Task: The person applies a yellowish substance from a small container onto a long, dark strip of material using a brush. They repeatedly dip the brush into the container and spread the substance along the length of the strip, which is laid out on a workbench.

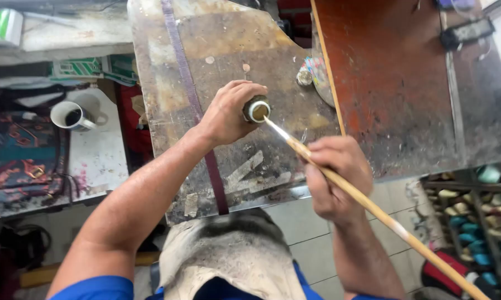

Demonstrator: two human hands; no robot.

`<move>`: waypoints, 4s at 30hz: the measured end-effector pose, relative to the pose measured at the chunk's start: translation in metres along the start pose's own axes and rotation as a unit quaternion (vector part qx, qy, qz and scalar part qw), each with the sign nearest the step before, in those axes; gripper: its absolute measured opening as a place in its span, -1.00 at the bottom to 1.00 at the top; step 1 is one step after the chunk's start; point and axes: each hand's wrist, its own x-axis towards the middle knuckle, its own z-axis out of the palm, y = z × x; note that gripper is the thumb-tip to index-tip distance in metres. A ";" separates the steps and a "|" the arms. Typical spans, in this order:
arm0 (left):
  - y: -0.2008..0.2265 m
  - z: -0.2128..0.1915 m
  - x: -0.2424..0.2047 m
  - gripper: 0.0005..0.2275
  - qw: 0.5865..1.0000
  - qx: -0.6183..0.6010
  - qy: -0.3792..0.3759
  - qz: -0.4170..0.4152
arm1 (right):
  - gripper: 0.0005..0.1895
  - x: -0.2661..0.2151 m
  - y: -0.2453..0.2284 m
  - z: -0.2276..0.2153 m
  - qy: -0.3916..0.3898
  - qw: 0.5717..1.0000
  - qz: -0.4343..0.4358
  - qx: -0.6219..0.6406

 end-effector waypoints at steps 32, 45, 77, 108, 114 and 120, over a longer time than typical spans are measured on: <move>0.014 0.030 -0.023 -0.41 0.997 0.068 0.004 -0.037 | -0.79 0.013 0.096 0.027 -0.194 0.967 0.060 0.152; -0.027 0.025 0.029 -0.42 0.966 0.043 0.086 -0.241 | -0.95 -0.033 0.177 -0.031 0.201 0.749 0.396 0.491; -0.088 -0.098 -0.024 -0.39 0.928 0.176 -0.147 -0.295 | -0.76 0.024 0.127 0.158 -0.258 0.856 0.305 0.328; -0.140 -0.090 -0.037 -0.42 0.932 -0.051 0.102 -0.345 | -0.78 -0.012 0.120 0.174 -0.248 0.881 0.335 0.223; -0.012 -0.097 -0.083 -0.76 0.970 0.078 0.037 -0.229 | -0.76 -0.007 0.122 0.175 -0.258 0.877 0.352 0.202; -0.004 -0.038 -0.129 -0.44 0.959 0.214 0.101 -0.157 | -0.78 -0.011 0.136 0.174 -0.266 0.872 0.312 0.267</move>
